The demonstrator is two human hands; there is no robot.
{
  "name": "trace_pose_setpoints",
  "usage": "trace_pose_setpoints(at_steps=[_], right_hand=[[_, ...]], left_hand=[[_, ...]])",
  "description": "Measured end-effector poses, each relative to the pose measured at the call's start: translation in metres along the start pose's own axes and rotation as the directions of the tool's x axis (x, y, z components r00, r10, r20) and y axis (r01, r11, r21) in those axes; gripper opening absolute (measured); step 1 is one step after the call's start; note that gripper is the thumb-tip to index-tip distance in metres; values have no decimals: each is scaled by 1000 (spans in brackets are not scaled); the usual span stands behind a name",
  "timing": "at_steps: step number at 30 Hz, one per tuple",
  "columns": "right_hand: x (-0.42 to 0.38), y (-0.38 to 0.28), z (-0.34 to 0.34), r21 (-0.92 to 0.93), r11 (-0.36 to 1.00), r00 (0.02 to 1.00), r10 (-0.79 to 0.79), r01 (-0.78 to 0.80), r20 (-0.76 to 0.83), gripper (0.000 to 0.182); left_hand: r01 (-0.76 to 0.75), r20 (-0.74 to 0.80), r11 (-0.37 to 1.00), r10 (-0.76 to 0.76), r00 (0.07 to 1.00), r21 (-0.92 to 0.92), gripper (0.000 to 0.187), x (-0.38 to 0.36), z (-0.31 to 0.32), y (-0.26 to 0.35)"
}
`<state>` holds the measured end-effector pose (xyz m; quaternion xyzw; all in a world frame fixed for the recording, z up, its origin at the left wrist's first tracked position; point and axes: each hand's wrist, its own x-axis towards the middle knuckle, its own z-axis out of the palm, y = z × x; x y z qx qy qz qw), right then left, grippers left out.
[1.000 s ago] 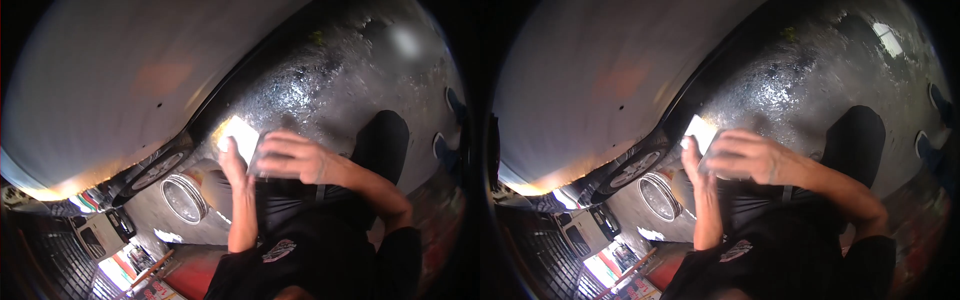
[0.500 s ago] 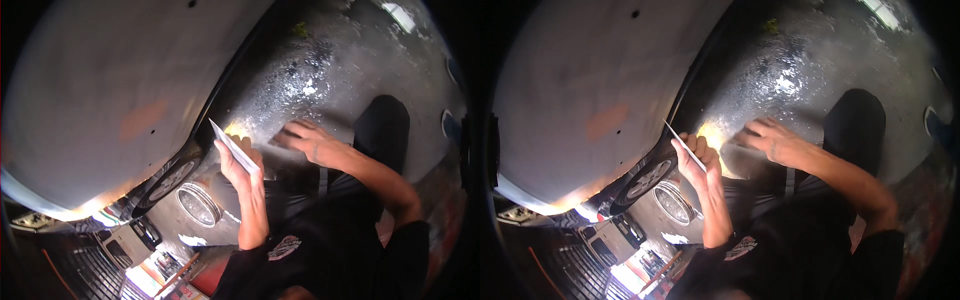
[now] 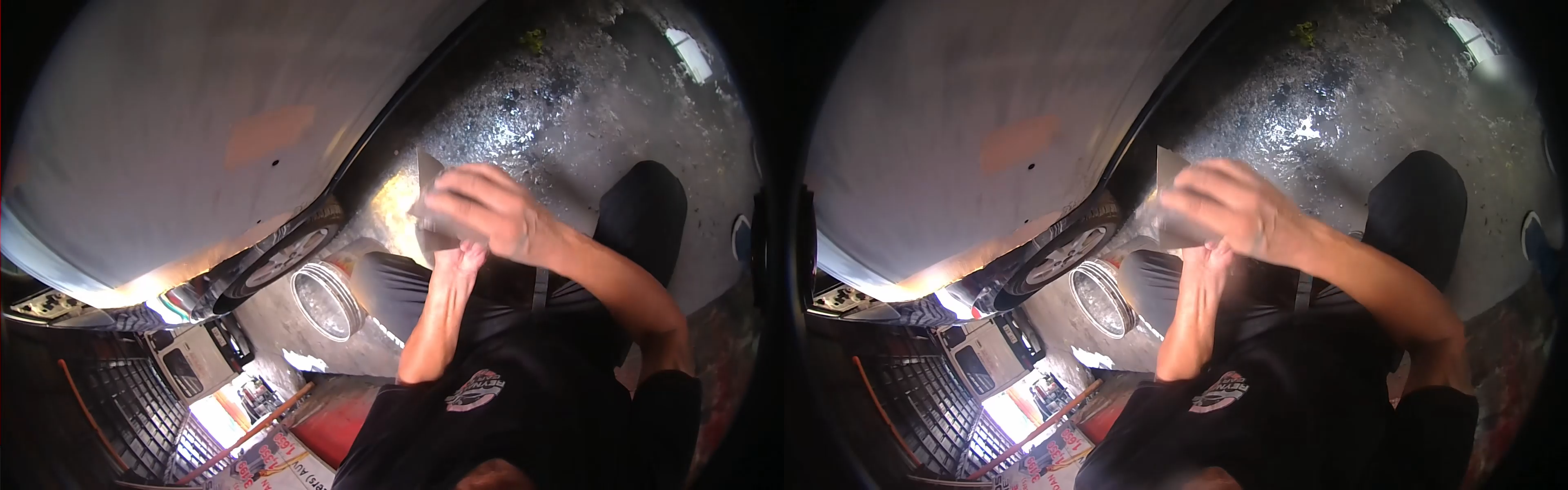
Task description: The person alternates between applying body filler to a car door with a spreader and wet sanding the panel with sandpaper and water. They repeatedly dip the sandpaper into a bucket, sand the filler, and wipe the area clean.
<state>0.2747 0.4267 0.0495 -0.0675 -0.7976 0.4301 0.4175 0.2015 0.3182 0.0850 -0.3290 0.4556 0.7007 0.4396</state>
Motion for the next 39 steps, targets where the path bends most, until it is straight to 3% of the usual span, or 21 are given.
trace_pose_setpoints(at_steps=[1, 2, 4, 5, 6, 8, 9, 10, 14, 16, 18, 21, 23, 26, 28, 30, 31, 33, 36, 38, 39], right_hand=[[4, 8, -3, 65, 997, 999, 43, -43, 6, 48], [5, 15, -4, 63, 997, 999, 36, -36, 8, 48], [2, 30, -7, 234, 933, 958, 241, -273, 156, 39], [4, 44, -14, 284, 878, 919, 335, -384, 206, 35], [8, 57, -23, 332, 809, 871, 413, -486, 267, 31], [14, 76, -33, 634, 423, 730, 584, -647, 356, 28], [16, 82, -37, 688, 352, 723, 585, -635, 368, 27], [18, 87, -37, 731, 275, 709, 591, -625, 384, 26], [6, 93, -20, 678, 197, 644, 573, -708, 506, 28], [3, 94, -20, 548, 130, 523, 537, -826, 662, 31], [-1, 90, -26, 533, 157, 527, 527, -832, 667, 29], [-21, 97, -27, 359, 147, 384, 486, -922, 786, 25], [-43, 112, -17, 162, 664, 604, 514, -730, 609, 25], [-12, 74, -31, 48, 708, 651, 618, -705, 440, 24], [7, 58, -40, -58, 680, 570, 656, -731, 495, 20], [4, 56, -37, -10, 969, 919, 235, -245, 317, 35], [5, 51, -36, -18, 966, 914, 249, -257, 320, 35], [14, 44, -31, -16, 1000, 935, -3, 9, 355, 50], [24, 37, -13, -56, 977, 910, -169, 204, 378, 54], [16, 23, 5, 19, 988, 917, -149, 153, 369, 55], [11, 16, 12, 79, 992, 922, -119, 96, 370, 56]], left_hand=[[116, 273, 991, -93, 957, -70, 25, 30, -36, 3], [114, 279, 991, -89, 956, -73, 25, 44, -49, 9], [101, 619, 984, -170, 766, 146, 35, 51, -55, 20], [52, 549, 974, -167, 819, 219, 40, 41, -55, 23], [107, 592, 977, -198, 782, 185, 43, 37, -64, 23], [69, 538, 977, -170, 825, 204, 40, 29, -71, 23], [15, 319, 964, -103, 942, 266, 35, 19, -68, 21], [-96, 252, 965, 33, 967, 244, 36, 23, -70, 11], [-35, 354, 962, -66, 933, 272, 40, 31, -62, -18], [-69, 357, 964, -28, 934, 255, 38, 28, -54, -13], [-226, 407, 932, 97, 908, 282, 37, 25, -56, 7], [-368, 422, 875, 218, 880, 316, 34, 12, -52, 37], [-455, 438, 810, 280, 854, 370, 35, -1, -49, 53], [-603, 367, 714, 486, 793, 356, 35, -2, -48, 66], [-685, 299, 624, 618, 727, 377, 33, 12, -59, 74], [-684, 344, 628, 592, 729, 371, 31, 14, -69, 76], [-671, 310, 616, 597, 740, 413, 33, 5, -57, 70], [-658, 277, 600, 607, 745, 455, 35, -2, -50, 62], [-626, 277, 604, 573, 771, 493, 40, -4, -56, 51], [-687, 307, 418, 672, 674, 594, 41, -3, -63, 47], [-725, 262, 447, 725, 637, 524, 41, -8, -47, 43]])
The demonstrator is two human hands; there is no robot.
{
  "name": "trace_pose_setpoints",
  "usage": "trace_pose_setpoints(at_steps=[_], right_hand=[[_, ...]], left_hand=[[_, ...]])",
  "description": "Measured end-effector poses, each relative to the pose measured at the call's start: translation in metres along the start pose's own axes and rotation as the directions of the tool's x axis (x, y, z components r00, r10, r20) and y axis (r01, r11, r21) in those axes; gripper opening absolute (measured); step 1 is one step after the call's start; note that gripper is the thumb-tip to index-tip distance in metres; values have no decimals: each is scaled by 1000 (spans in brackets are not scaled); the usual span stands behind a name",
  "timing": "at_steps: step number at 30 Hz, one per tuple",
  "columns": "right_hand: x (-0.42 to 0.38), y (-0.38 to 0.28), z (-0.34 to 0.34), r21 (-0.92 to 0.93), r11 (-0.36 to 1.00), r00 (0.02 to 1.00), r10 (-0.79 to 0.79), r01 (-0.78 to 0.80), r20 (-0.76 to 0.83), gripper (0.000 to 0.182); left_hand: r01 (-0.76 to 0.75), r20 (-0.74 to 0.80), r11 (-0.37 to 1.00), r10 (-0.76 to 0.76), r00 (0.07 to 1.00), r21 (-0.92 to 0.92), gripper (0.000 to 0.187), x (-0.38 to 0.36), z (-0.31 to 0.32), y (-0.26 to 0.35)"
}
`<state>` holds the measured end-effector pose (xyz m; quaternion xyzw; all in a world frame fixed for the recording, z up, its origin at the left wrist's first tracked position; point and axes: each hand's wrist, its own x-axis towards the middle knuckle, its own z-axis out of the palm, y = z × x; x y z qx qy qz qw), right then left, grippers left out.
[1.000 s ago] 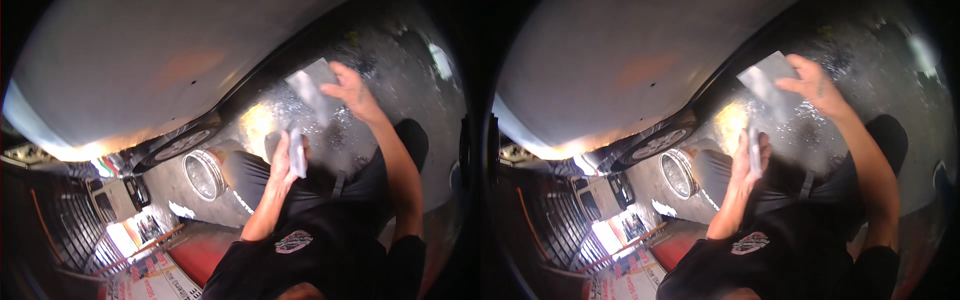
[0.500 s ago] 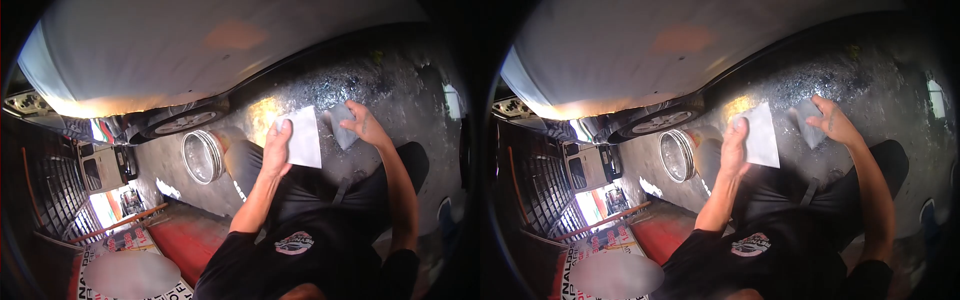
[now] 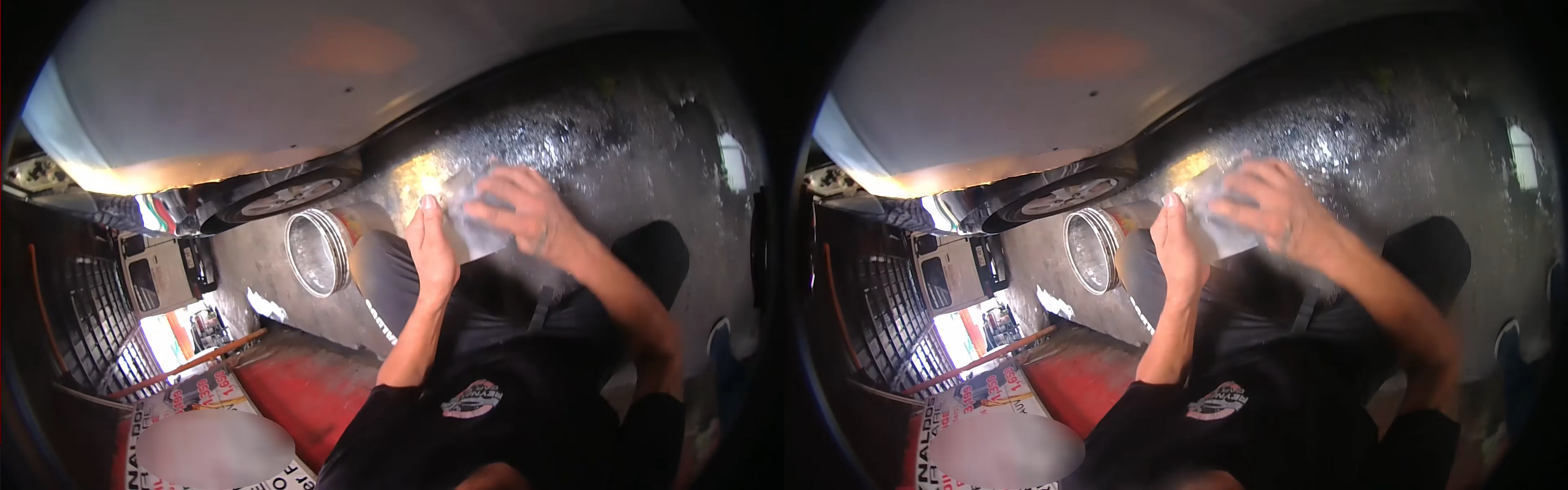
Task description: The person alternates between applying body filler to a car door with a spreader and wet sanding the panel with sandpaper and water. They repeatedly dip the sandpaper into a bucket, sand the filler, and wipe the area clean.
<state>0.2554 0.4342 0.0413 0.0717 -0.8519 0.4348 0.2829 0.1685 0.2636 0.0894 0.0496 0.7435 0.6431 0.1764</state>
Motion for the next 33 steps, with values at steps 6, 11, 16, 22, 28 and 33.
trace_pose_setpoints(at_steps=[6, 11, 16, 22, 28, 33], right_hand=[[-39, -23, 4, 1, 997, 983, 74, -76, 168, 56], [-58, 2, -3, 132, 974, 964, 155, -186, 217, 54], [-20, -24, -32, 139, 985, 994, -109, 107, 7, 49], [-62, -3, -29, 85, 987, 989, 134, -139, 64, 65], [-53, -7, -54, -71, 955, 956, 280, -286, -91, 64], [-50, -22, -36, -110, 969, 973, 213, -223, -89, 55]], left_hand=[[-53, -203, 998, 60, 977, 44, 39, 2, -14, -10], [-212, -201, 971, 187, 962, -113, 35, 14, -12, 10], [293, 3, 892, -311, 950, -345, 32, 0, 0, -15], [243, 78, 901, -231, 970, -359, 44, -7, 11, 3], [-55, 25, 998, 55, 998, 9, 31, 0, 30, 15], [-145, 86, 981, 135, 987, 131, 42, -10, 55, 9]])
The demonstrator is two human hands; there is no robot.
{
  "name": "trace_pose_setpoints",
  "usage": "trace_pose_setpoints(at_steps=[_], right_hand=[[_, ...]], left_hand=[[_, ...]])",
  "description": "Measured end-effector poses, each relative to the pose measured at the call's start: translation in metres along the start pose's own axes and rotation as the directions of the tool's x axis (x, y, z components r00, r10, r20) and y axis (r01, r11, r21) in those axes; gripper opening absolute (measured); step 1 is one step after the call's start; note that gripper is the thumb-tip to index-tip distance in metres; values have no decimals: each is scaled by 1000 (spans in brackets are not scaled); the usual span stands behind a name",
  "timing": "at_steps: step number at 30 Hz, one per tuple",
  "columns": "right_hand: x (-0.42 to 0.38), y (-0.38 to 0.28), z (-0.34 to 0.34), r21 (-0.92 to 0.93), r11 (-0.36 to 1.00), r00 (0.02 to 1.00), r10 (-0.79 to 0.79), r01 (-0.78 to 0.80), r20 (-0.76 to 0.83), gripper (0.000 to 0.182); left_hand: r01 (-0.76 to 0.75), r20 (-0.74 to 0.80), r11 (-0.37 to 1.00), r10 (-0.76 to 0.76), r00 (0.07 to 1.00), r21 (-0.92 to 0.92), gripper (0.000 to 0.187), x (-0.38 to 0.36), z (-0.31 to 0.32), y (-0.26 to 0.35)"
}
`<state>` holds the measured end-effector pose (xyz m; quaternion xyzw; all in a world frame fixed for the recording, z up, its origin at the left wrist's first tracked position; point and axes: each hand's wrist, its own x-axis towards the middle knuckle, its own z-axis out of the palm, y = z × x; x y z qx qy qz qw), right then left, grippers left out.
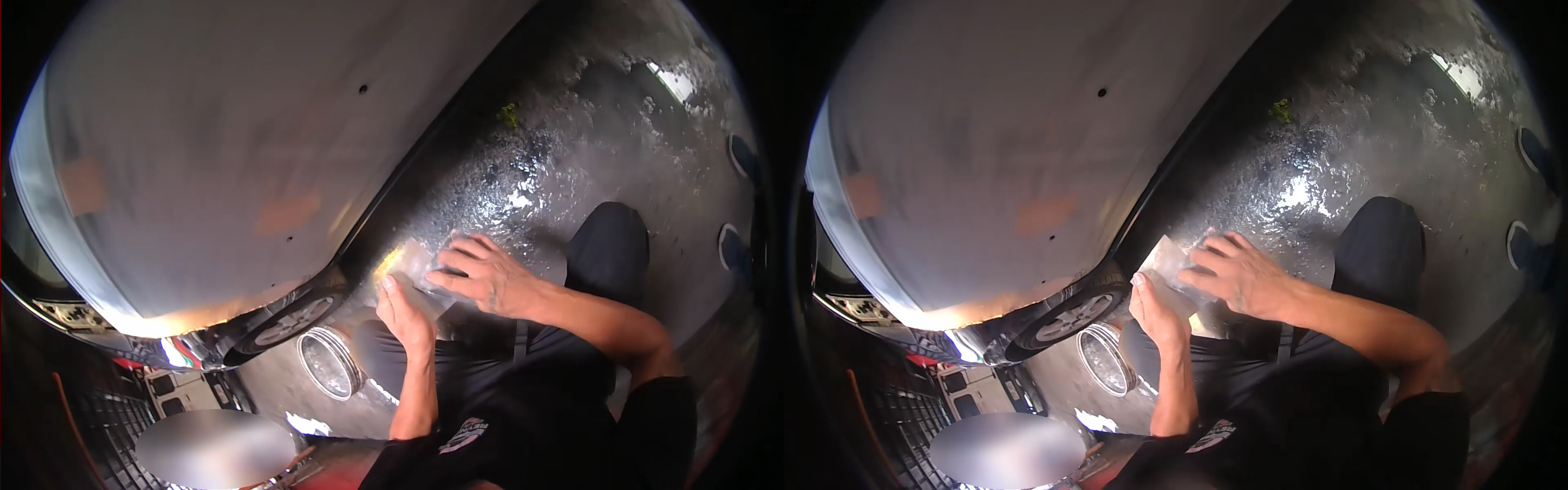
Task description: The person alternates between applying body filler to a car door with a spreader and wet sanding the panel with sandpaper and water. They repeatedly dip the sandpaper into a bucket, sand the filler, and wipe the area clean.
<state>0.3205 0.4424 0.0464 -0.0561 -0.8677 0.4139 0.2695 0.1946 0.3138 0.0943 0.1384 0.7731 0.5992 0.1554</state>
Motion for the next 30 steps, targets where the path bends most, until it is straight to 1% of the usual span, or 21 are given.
trace_pose_setpoints(at_steps=[1, 5, 6, 8, 10, 11, 12, 13, 14, 15, 16, 17, 18, 19, 20, 21, 22, 24, 25, 28, 30], right_hand=[[-7, -1, 6, 65, 997, 999, 33, -32, -7, 53], [-34, 7, 7, 36, 999, 999, 25, -27, 46, 49], [-37, 10, 3, 49, 996, 994, 73, -77, 78, 47], [-31, 13, -5, 39, 991, 988, 122, -126, 91, 46], [-14, 7, -16, 221, 973, 983, -22, 63, -182, 44], [-8, 2, -21, 213, 967, 974, -93, 138, -206, 47], [-7, -1, -24, 105, 976, 974, -177, 193, -139, 54], [-10, -3, -23, 102, 979, 977, -164, 178, -134, 58], [-12, -4, -19, 106, 981, 980, -151, 164, -128, 63], [-17, -1, -15, 96, 982, 980, -149, 162, -132, 63], [-23, 7, -13, 69, 993, 989, -91, 100, -120, 65], [-31, 14, -11, 39, 999, 993, -30, 34, -113, 68], [-41, 18, -8, 23, 999, 992, -23, 26, -121, 68], [-49, 20, -5, -57, 998, 1000, 25, -25, 2, 68], [-50, 22, 0, -138, 989, 989, 77, -60, 124, 69], [-46, 24, 3, 2, 989, 986, 147, -148, 81, 65], [-38, 21, -7, -14, 990, 986, 143, -143, 82, 65], [-21, 10, -27, -110, 986, 980, 109, -128, -164, 62], [-18, 8, -32, -170, 982, 994, 68, -83, -89, 62], [-30, 2, 4, -146, 988, 997, 37, -47, -74, 62], [-40, 8, 12, -147, 987, 997, 63, -69, -43, 65]], left_hand=[[-4, 7, 1000, 4, 1000, 7, 42, 2, 0, -1], [-63, -108, 998, 62, 992, -3, 43, 17, -10, -5], [-89, -157, 996, 85, 984, -18, 43, 23, -11, -3], [-217, -159, 976, 217, 963, 15, 43, 34, -14, 1], [-57, -34, 994, 54, 998, -91, 36, 35, -8, 2], [54, 8, 996, -54, 999, -69, 27, 38, -14, -16], [47, 34, 996, -44, 998, -82, 27, 31, -8, -15], [257, 78, 937, -246, 966, -237, 27, 22, 0, -11], [455, 148, 811, -432, 890, -367, 36, 17, 3, -9], [395, 183, 838, -351, 919, -377, 34, 14, 2, -9], [395, 196, 834, -344, 918, -385, 34, 14, -1, -9], [357, 236, 841, -280, 930, -407, 34, 16, -6, -6], [322, 277, 846, -217, 936, -426, 35, 19, -9, -2], [233, 282, 861, -110, 953, -451, 33, 21, -6, 11], [103, 172, 915, -37, 984, -390, 29, 20, 1, 24], [13, 141, 950, 33, 989, -313, 26, 25, 2, 22], [-71, 114, 971, 99, 989, -230, 24, 28, -1, 16], [-28, 176, 998, 37, 984, -51, 34, 30, -9, -4], [-29, 182, 999, 36, 983, -38, 36, 25, -3, -8], [-65, 190, 998, 66, 980, -12, 37, 16, 8, -11], [-27, 116, 998, 34, 993, -59, 36, 24, 8, -18]])
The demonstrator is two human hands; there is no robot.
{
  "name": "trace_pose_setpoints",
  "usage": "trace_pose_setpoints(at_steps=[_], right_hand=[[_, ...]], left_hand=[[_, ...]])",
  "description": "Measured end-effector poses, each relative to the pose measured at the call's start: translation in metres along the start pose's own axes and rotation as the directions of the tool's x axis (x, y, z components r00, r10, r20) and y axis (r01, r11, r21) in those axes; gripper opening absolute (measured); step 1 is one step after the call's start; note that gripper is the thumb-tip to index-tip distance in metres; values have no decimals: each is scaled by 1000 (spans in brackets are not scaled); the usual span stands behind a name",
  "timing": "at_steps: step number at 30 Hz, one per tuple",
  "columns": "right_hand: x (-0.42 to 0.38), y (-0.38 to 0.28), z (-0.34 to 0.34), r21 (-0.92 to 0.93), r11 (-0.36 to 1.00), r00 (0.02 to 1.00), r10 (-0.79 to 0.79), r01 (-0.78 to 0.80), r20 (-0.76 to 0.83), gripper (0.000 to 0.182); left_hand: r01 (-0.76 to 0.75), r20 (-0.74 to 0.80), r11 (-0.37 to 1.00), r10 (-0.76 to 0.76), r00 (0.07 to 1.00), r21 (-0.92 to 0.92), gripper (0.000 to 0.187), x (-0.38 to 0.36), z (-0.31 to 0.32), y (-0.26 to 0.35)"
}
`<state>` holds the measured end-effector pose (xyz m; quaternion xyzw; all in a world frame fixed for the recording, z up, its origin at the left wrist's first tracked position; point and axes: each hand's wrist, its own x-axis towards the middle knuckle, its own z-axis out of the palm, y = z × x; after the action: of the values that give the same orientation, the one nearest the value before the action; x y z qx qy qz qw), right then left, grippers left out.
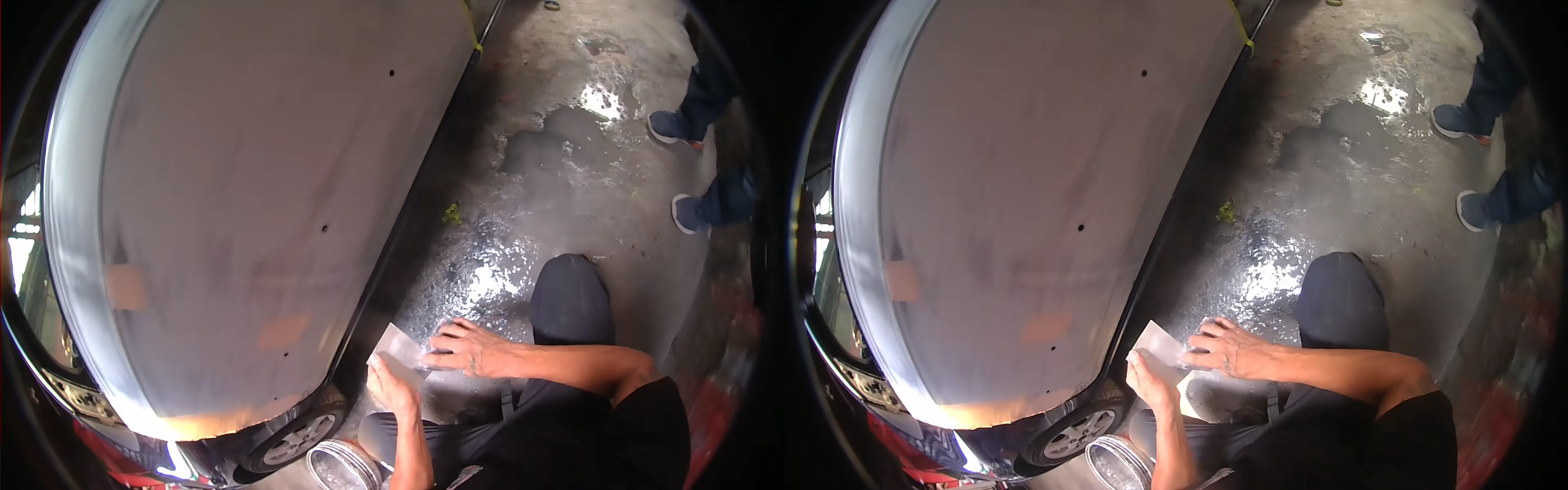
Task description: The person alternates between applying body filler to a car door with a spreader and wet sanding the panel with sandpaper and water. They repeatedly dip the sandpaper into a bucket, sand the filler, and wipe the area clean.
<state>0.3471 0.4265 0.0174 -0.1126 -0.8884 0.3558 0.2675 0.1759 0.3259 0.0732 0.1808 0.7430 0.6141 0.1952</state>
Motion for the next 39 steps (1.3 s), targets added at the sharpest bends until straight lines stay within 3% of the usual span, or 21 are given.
trace_pose_setpoints(at_steps=[2, 4, 6, 7, 9, 10, 12, 14, 16, 20, 22, 25, 27, 30, 31, 33, 35, 36, 37, 38, 39], right_hand=[[-9, 3, 9, 53, 998, 990, 24, -32, 138, 67], [-11, 11, 6, 49, 999, 990, 15, -22, 142, 69], [-10, 16, 9, 275, 913, 902, 178, -301, 394, 65], [-5, 20, 9, 276, 913, 903, 179, -300, 390, 65], [8, 31, 2, 422, 898, 984, 169, -127, -63, 60], [15, 30, -11, 421, 898, 982, 173, -126, -74, 60], [24, 28, -40, 838, 491, 848, 526, -238, -68, 57], [30, 48, -48, 928, 370, 764, 585, 49, -273, 51], [26, 62, -70, 955, 230, 674, 677, 187, -295, 51], [20, 72, -90, 945, 139, 559, 777, 296, -289, 45], [19, 72, -96, 940, 115, 512, 814, 320, -274, 43], [22, 82, -115, 921, 246, 460, 809, 301, -366, 37], [22, 107, -125, 894, 338, 431, 788, 295, -440, 37], [32, 146, -140, 820, 529, 381, 728, 217, -570, 36], [37, 152, -153, 765, 637, 366, 692, 97, -622, 39], [56, 174, -181, 593, 805, 380, 552, -13, -742, 40], [83, 169, -238, 450, 884, 392, 372, 127, -841, 39], [96, 176, -258, 394, 917, 344, 351, 60, -871, 37], [109, 194, -277, 171, 985, 250, 164, 5, -954, 36], [119, 221, -288, 187, 982, 220, 188, -29, -957, 33], [126, 240, -304, 352, 931, 228, 365, -97, -902, 34]], left_hand=[[-40, 32, 999, 39, 999, 35, 37, 5, -7, -5], [-108, -113, 991, 99, 989, -80, 40, 19, -9, -12], [-177, -18, 978, 176, 984, -114, 40, 32, -19, -7], [-151, -8, 983, 150, 989, -102, 37, 35, -23, -7], [-125, 8, 988, 126, 992, -90, 34, 35, -27, -8], [-83, 41, 995, 85, 996, -64, 29, 31, -25, -6], [-51, 74, 998, 53, 996, -29, 25, 33, -29, -1], [-141, 324, 988, 115, 939, 59, 25, 50, -45, 14], [-255, 405, 967, 243, 881, -24, 29, 52, -13, 82], [-609, 434, 790, 526, 731, 69, 32, 65, 33, 194], [-689, 577, 724, 546, 608, 41, 38, 54, 67, 261], [-778, 619, 629, 617, 486, -17, 46, 49, 106, 313], [-754, 733, 656, 519, 440, -12, 50, 44, 118, 324], [-500, 922, 851, 49, 384, 163, 52, 29, 119, 283], [-357, 884, 860, -199, 424, 365, 52, 14, 118, 266], [-129, 782, 800, -517, 347, 586, 47, 20, 101, 187], [57, 643, 690, -699, 311, 722, 39, 43, 44, 71], [138, 545, 618, -761, 352, 774, 42, 43, 18, 23], [-9, 433, 510, -720, 543, 860, 49, 51, -29, -45], [181, 410, 565, -750, 519, 805, 58, 29, -44, -49], [236, 349, 556, -743, 571, 797, 61, 13, -60, -56]])
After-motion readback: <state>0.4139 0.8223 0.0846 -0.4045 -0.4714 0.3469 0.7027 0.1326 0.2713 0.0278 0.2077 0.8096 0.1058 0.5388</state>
